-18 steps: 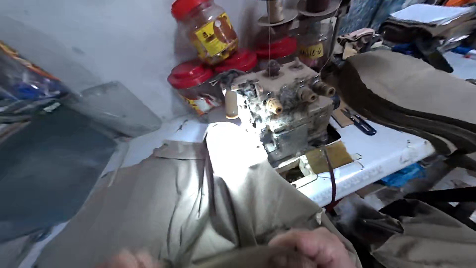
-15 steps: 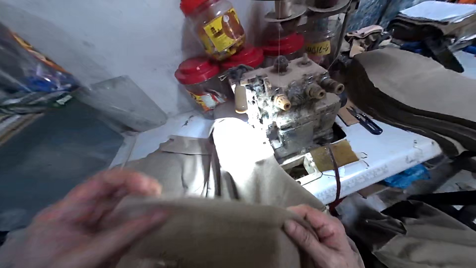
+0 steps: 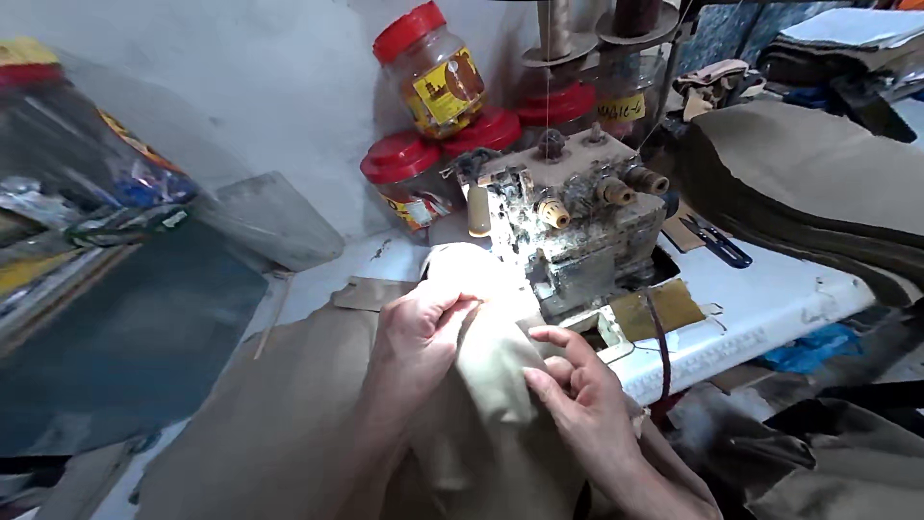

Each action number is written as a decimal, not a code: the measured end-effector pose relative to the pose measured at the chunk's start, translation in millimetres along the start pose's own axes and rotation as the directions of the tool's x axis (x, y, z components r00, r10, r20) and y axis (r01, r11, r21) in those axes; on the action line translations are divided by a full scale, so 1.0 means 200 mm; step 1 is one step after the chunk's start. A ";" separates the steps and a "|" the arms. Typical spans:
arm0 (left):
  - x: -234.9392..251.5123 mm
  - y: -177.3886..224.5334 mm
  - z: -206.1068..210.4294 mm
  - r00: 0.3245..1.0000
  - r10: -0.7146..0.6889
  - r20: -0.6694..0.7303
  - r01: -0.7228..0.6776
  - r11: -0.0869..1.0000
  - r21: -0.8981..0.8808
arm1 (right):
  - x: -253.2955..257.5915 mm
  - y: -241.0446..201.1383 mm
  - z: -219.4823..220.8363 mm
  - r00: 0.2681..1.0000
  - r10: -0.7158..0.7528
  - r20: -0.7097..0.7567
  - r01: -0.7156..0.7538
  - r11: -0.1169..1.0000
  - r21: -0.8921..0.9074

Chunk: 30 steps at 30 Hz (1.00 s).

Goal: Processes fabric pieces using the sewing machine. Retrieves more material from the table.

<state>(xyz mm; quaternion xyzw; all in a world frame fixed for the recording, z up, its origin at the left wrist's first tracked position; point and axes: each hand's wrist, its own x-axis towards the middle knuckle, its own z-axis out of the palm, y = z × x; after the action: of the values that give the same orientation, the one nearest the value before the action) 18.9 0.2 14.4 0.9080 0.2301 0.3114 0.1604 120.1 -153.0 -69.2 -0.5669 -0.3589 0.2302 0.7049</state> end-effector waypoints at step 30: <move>0.09 -0.04 0.07 0.980 0.191 0.061 -0.189 0.981 -0.034 | -0.10 0.06 0.06 0.986 0.106 -0.126 -0.102 0.994 0.040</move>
<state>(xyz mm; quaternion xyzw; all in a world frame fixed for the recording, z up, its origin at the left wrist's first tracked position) 38.3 13.3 9.3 0.9330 0.1327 0.2990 0.1499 98.4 -156.6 -84.9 -0.5867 -0.2789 0.2357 0.7228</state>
